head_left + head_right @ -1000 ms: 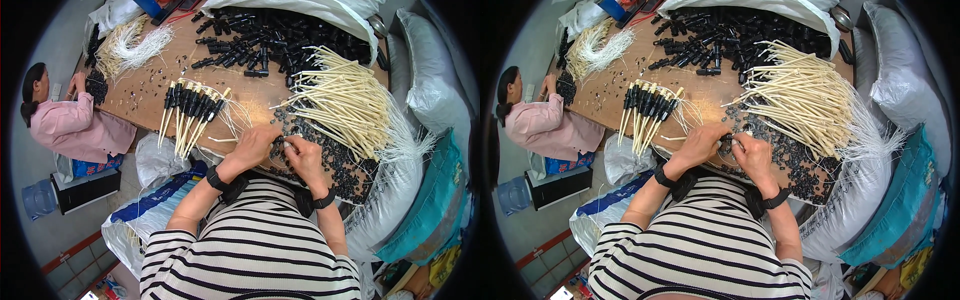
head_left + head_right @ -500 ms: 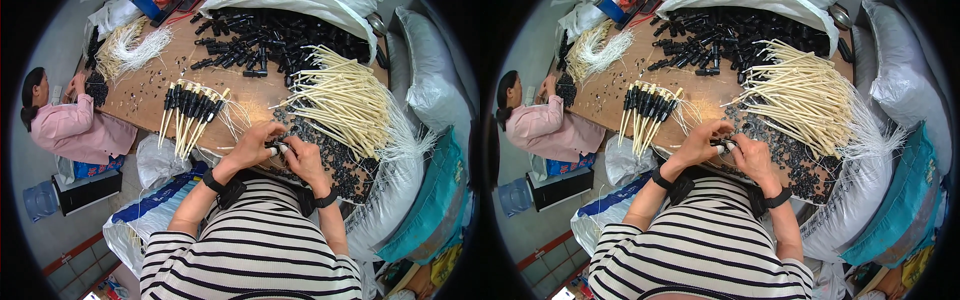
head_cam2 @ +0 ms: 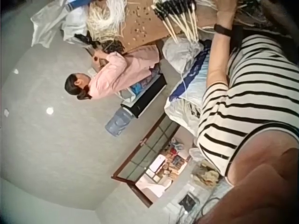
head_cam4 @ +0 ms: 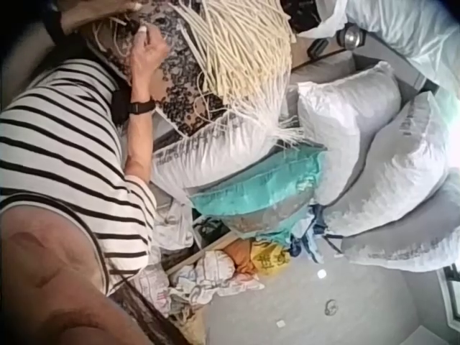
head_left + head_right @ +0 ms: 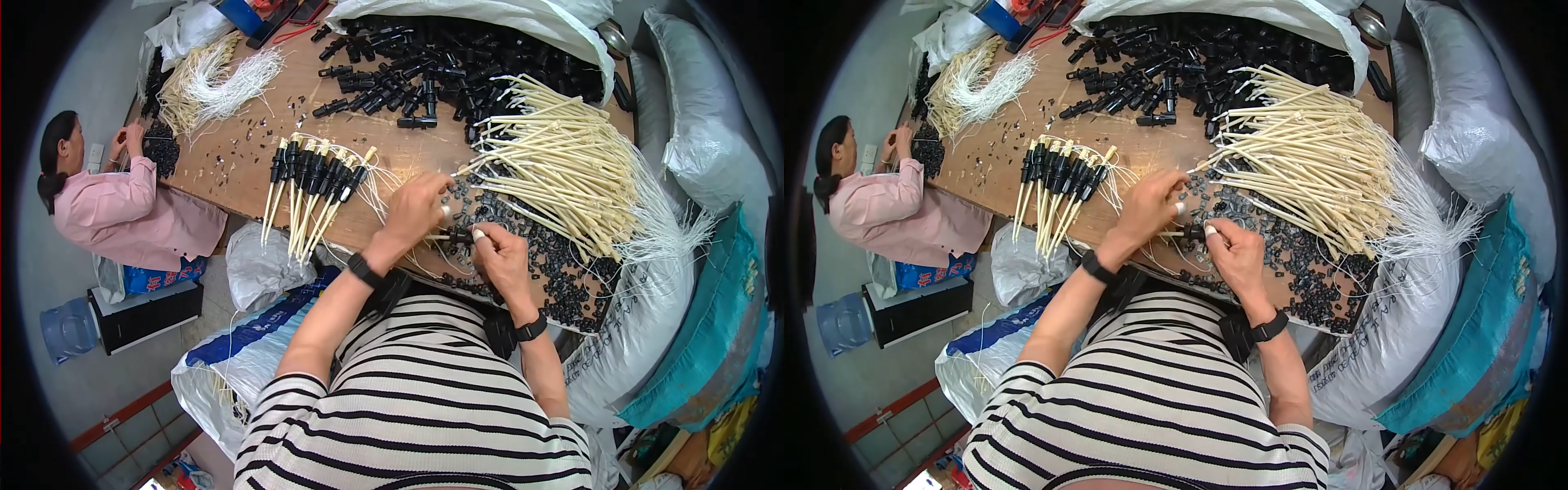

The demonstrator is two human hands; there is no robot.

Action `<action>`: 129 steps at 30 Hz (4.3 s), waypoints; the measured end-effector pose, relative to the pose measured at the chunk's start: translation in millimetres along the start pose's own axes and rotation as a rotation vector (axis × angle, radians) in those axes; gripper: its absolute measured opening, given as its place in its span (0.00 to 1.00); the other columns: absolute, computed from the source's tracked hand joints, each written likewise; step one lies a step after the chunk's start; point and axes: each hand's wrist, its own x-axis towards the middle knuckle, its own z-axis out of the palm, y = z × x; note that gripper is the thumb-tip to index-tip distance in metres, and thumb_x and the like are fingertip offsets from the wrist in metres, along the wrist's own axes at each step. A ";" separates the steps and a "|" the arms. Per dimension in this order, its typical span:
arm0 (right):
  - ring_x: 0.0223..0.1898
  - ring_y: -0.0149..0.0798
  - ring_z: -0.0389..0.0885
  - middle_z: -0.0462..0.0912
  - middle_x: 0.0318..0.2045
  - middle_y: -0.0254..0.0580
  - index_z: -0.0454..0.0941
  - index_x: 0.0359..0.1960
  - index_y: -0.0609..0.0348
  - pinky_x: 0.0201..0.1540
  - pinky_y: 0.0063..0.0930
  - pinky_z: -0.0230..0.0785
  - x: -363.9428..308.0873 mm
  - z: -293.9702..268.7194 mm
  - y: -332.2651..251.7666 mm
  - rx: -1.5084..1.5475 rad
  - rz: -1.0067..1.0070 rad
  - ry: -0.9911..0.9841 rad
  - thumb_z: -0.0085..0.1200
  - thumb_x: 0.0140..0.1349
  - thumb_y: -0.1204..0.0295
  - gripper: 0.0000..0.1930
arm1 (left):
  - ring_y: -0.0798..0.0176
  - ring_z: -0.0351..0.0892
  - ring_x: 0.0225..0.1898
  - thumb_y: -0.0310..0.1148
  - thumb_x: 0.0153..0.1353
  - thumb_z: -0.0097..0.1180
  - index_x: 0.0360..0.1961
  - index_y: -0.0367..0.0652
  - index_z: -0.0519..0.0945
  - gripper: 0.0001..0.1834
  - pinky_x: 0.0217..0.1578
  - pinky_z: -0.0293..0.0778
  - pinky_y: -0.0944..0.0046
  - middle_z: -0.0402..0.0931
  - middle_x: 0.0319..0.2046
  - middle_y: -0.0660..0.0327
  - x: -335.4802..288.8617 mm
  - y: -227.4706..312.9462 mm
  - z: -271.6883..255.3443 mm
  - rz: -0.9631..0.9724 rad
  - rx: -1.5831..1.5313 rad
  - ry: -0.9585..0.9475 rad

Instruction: The person gathers a bundle of white cords and black plastic components from a bag and places them on a table. They then assemble the items by threading a cord through a black component, sliding a small gray piece onto the cord, and fitting another black component onto the end.

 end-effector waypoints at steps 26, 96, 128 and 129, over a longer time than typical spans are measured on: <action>0.20 0.14 0.64 0.74 0.18 0.21 0.81 0.34 0.63 0.21 0.14 0.53 4.6 1.2 9.0 0.072 0.118 -0.013 0.57 0.62 0.73 0.06 | 0.70 0.80 0.32 0.17 0.48 0.59 0.33 0.36 0.82 0.10 0.33 0.76 0.72 0.78 0.29 0.63 -18.0 30.5 11.2 -0.329 -0.433 -0.151; 0.38 0.47 0.77 0.79 0.37 0.42 0.80 0.46 0.57 0.41 0.37 0.68 20.6 -46.2 13.1 -0.670 -0.394 0.181 0.60 0.52 0.75 0.17 | 0.73 0.75 0.31 0.22 0.56 0.56 0.47 0.38 0.79 0.15 0.35 0.72 0.71 0.78 0.34 0.68 0.4 -1.5 -27.1 -0.177 -0.278 -0.128; 0.21 0.43 0.76 0.77 0.22 0.42 0.82 0.44 0.57 0.25 0.32 0.68 3.1 -47.5 -9.2 -0.549 -0.391 -0.071 0.57 0.54 0.79 0.15 | 0.59 0.77 0.35 0.18 0.51 0.49 0.41 0.37 0.76 0.14 0.38 0.71 0.65 0.78 0.31 0.57 1.7 -7.5 -34.4 -0.041 -0.207 -0.131; 0.21 0.43 0.76 0.77 0.22 0.42 0.82 0.44 0.57 0.25 0.32 0.68 3.0 -46.8 -10.7 -0.546 -0.394 -0.073 0.57 0.54 0.79 0.15 | 0.55 0.77 0.36 0.16 0.50 0.48 0.40 0.38 0.76 0.15 0.39 0.71 0.62 0.77 0.32 0.56 1.9 -8.0 -35.5 0.062 -0.142 -0.097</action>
